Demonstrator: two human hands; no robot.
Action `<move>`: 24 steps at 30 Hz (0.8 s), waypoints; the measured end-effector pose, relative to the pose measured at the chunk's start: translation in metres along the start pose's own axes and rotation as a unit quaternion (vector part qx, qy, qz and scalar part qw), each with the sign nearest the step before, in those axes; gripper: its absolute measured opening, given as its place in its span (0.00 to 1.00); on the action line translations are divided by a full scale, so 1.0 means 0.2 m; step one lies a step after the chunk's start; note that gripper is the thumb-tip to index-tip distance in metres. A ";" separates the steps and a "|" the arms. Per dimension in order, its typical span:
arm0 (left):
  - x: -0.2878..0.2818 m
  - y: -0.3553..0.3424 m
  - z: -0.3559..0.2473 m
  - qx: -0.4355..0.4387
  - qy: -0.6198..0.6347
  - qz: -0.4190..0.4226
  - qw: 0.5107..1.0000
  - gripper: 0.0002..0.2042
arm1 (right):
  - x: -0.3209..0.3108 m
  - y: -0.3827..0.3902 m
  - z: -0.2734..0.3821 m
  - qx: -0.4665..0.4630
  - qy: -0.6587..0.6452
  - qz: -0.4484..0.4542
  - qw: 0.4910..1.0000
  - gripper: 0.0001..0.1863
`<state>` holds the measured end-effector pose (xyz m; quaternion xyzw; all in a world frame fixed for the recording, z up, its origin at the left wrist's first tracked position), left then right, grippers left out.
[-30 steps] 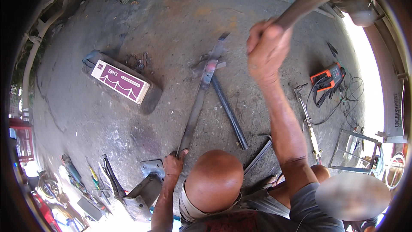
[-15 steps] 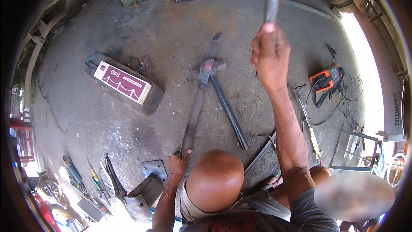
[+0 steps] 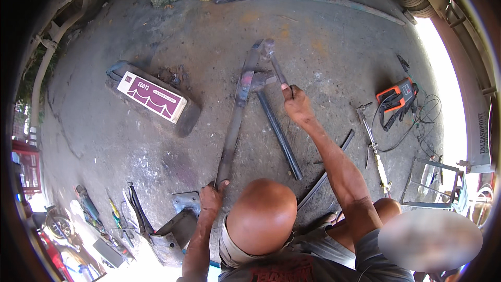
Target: The person uses a blowtorch to heat a metal bar and then strikes it with a hammer. The person repeats the heating and hammering process on the same metal bar.
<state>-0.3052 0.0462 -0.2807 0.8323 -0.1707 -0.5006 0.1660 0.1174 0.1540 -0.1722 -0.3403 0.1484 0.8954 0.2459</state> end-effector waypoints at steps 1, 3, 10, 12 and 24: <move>-0.02 -0.01 -0.02 0.005 0.008 -0.001 1.000 0.39 | -0.07 0.00 0.07 -0.012 -0.006 -0.020 1.000 0.30; -0.03 0.00 -0.02 0.008 0.006 -0.002 1.000 0.39 | -0.19 0.02 0.21 -0.030 -0.022 -0.054 0.998 0.31; -0.01 -0.01 0.02 0.004 -0.030 -0.003 1.000 0.40 | -0.37 0.09 0.56 -0.194 -0.171 -0.159 0.953 0.27; -0.03 -0.01 0.02 0.001 -0.034 -0.004 0.999 0.40 | -0.25 0.12 0.50 -0.215 -0.185 -0.165 0.945 0.23; -0.01 -0.02 0.04 0.004 -0.044 -0.015 0.999 0.41 | 0.04 0.06 -0.09 0.036 0.016 0.017 0.999 0.35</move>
Point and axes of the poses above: each hand's wrist, its own y-axis away from the middle knuckle, its own x-axis out of the palm, z = x × y, the point moved 6 cm from there along -y, towards the middle knuckle, and after that the axes turned 1 degree about y, right-handed, at the moved point
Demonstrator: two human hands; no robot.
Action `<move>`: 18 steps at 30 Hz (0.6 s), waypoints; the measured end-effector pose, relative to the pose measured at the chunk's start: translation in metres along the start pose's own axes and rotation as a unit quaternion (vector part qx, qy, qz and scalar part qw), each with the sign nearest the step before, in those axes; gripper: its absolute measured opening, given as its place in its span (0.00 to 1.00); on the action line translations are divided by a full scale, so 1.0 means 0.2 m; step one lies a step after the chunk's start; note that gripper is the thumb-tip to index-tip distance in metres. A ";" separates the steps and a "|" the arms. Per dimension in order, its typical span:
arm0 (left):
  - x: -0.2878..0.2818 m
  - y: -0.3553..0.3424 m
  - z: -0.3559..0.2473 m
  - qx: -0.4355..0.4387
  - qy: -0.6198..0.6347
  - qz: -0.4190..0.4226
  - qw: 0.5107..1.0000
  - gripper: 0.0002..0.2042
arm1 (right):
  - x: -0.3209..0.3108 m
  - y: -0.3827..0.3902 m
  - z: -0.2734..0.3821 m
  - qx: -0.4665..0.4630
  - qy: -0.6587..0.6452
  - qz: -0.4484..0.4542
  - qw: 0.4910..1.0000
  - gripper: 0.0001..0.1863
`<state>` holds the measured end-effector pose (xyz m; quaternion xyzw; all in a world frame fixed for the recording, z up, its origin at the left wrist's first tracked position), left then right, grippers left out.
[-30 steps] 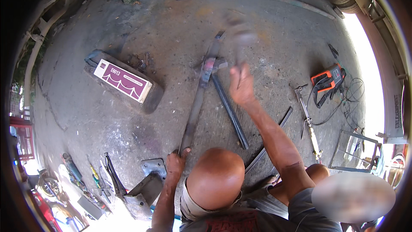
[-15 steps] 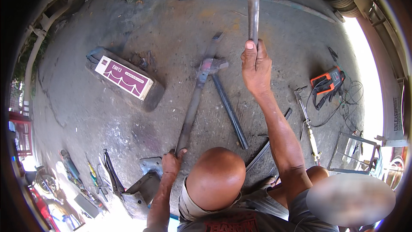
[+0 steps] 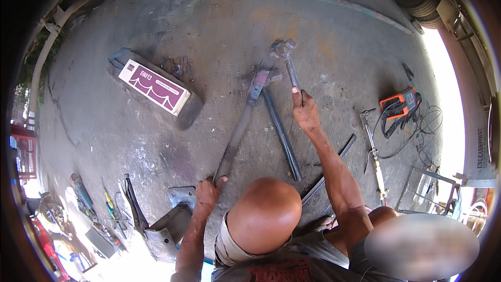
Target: The person uses a blowtorch to heat a metal bar and then strikes it with a hammer. The person repeats the heating and hammering process on the same metal bar.
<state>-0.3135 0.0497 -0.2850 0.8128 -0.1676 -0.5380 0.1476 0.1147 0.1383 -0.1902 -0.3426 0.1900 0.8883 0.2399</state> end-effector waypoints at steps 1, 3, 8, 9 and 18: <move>0.00 0.01 0.01 -0.006 -0.004 0.003 1.000 0.42 | 0.02 0.03 0.02 -0.006 0.009 -0.001 1.000 0.34; 0.00 -0.01 -0.04 0.003 -0.003 0.007 1.000 0.42 | 0.02 -0.01 -0.04 -0.009 0.059 0.004 0.998 0.34; 0.00 -0.01 -0.03 0.001 0.002 0.014 1.000 0.42 | 0.00 -0.20 -0.04 -0.025 0.137 0.058 0.989 0.31; 0.00 -0.01 -0.01 0.002 -0.002 0.007 1.000 0.42 | 0.02 -0.17 -0.03 -0.021 0.124 0.053 0.991 0.31; 0.02 -0.02 -0.01 0.003 -0.001 -0.015 1.000 0.41 | 0.06 -0.04 -0.06 -0.010 0.089 0.033 0.995 0.32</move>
Point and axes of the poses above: each hand's wrist, its own y-axis away from the middle knuckle, its own x-axis out of the palm, z = x × y, the point moved 6 cm from there along -y, towards the middle knuckle, and after that the axes turned 1 degree about y, right-handed, at the moved point
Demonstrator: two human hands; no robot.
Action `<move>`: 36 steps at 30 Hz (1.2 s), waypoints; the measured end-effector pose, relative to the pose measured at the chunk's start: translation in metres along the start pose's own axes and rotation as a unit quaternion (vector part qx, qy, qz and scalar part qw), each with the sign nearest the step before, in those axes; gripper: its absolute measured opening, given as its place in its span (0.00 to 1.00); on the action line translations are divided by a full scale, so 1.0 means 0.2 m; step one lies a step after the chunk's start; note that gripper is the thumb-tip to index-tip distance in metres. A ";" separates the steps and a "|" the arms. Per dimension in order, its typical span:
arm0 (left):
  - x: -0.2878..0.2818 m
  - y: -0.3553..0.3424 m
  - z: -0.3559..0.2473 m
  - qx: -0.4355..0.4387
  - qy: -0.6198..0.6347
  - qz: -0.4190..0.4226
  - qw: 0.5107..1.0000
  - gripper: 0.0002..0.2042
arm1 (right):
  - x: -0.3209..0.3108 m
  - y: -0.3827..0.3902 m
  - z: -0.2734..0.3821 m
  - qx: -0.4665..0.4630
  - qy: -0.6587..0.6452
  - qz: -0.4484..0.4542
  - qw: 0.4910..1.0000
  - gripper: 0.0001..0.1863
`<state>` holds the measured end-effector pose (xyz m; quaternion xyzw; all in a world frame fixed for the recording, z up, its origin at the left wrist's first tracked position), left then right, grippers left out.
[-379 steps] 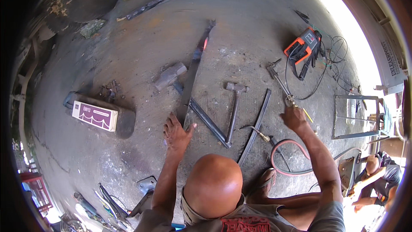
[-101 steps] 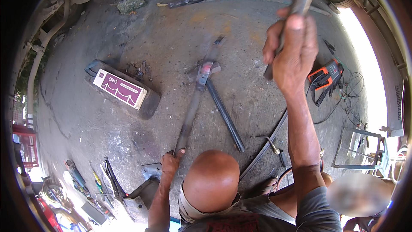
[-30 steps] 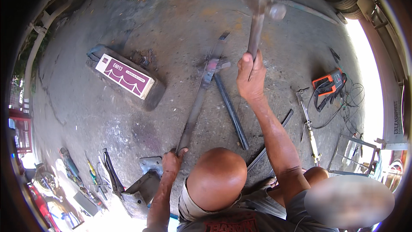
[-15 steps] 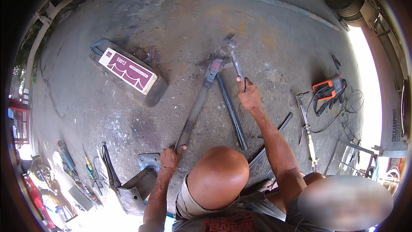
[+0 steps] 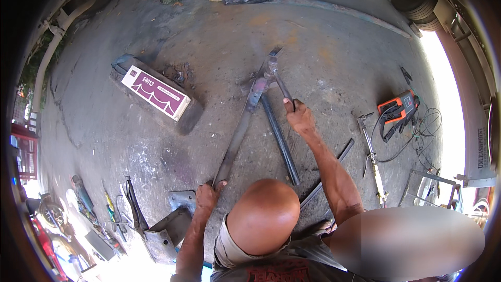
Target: The person uses a blowtorch to heat a metal bar and then strikes it with a hammer. The person repeats the heating and hammering process on the same metal bar.
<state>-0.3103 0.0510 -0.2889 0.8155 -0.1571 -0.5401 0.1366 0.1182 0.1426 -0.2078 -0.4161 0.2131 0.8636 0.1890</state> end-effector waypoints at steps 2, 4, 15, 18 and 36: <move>-0.01 0.00 -0.02 -0.011 -0.001 0.018 1.000 0.41 | 0.05 0.08 0.00 0.024 -0.025 0.005 0.999 0.33; -0.02 -0.01 -0.04 -0.031 0.040 0.025 0.998 0.45 | 0.05 0.04 -0.04 0.043 -0.006 0.028 0.999 0.33; -0.11 -0.31 -0.13 -0.009 -0.031 -0.024 0.999 0.45 | -0.40 0.05 0.34 -0.062 -0.154 -0.119 0.979 0.32; -0.08 -0.30 -0.16 -0.015 -0.037 -0.018 0.999 0.45 | -0.37 0.12 0.32 -0.085 -0.175 -0.134 0.972 0.30; -0.06 -0.26 -0.19 -0.055 0.000 0.033 0.998 0.45 | 0.03 0.11 0.08 -0.062 -0.079 -0.045 0.994 0.28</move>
Point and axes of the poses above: each hand's wrist, its own y-axis away from the middle knuckle, its own x-axis out of the palm, z = x × y, the point moved 6 cm from there along -y, towards the middle knuckle, and after that the axes turned 1 degree about y, right-handed, at the moved point
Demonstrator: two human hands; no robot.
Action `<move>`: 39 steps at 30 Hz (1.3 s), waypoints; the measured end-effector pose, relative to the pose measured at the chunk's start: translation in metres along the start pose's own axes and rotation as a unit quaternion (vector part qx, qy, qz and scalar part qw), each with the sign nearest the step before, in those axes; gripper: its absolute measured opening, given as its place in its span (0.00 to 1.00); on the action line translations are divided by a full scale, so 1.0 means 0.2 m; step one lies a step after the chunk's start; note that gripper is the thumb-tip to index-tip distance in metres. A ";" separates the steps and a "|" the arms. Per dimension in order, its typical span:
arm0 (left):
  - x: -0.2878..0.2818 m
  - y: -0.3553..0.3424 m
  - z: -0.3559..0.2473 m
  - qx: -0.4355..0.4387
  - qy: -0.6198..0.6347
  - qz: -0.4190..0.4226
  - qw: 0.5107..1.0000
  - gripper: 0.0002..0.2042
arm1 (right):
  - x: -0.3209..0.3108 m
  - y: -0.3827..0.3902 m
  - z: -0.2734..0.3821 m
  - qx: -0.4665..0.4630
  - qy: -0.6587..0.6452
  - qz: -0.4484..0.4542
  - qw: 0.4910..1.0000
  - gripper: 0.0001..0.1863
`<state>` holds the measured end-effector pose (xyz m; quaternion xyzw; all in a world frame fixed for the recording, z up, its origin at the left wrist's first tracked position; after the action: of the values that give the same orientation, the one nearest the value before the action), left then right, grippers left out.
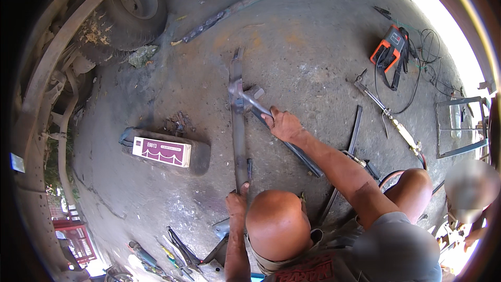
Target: The person uses a blowtorch to heat a metal bar and then strikes it with a hammer. The person repeats the heating and hammering process on the same metal bar.
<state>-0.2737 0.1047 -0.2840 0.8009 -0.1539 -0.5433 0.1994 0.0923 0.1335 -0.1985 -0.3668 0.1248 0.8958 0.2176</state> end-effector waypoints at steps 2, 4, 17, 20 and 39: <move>0.01 0.01 0.01 0.021 0.002 -0.024 0.999 0.44 | 0.08 -0.05 -0.06 0.025 0.050 0.053 0.997 0.29; 0.02 0.04 0.06 0.020 0.028 0.005 0.999 0.44 | 0.07 -0.06 -0.04 0.039 0.018 0.051 0.998 0.30; 0.06 0.20 0.22 0.007 -0.024 0.059 0.998 0.38 | -0.18 -0.10 0.04 0.048 -0.008 -0.022 0.999 0.33; 0.12 0.22 0.23 0.025 -0.033 0.078 0.996 0.37 | -0.25 0.00 0.04 0.075 0.019 0.010 0.997 0.33; -0.03 0.32 0.09 0.079 0.276 0.081 0.955 0.29 | -0.48 -0.29 -0.19 0.074 0.246 0.180 0.950 0.35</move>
<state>-0.2948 0.0484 -0.2541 0.9176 -0.1995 -0.2695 0.2134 0.2038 0.1404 -0.1598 -0.5304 0.3041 0.7902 0.0419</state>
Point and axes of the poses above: each hand's wrist, its own y-axis away from the middle knuckle, its own x-axis out of the palm, z = x × y, the point moved 6 cm from there along -y, towards the middle knuckle, and after that the axes turned 1 degree about y, right-handed, at the moved point
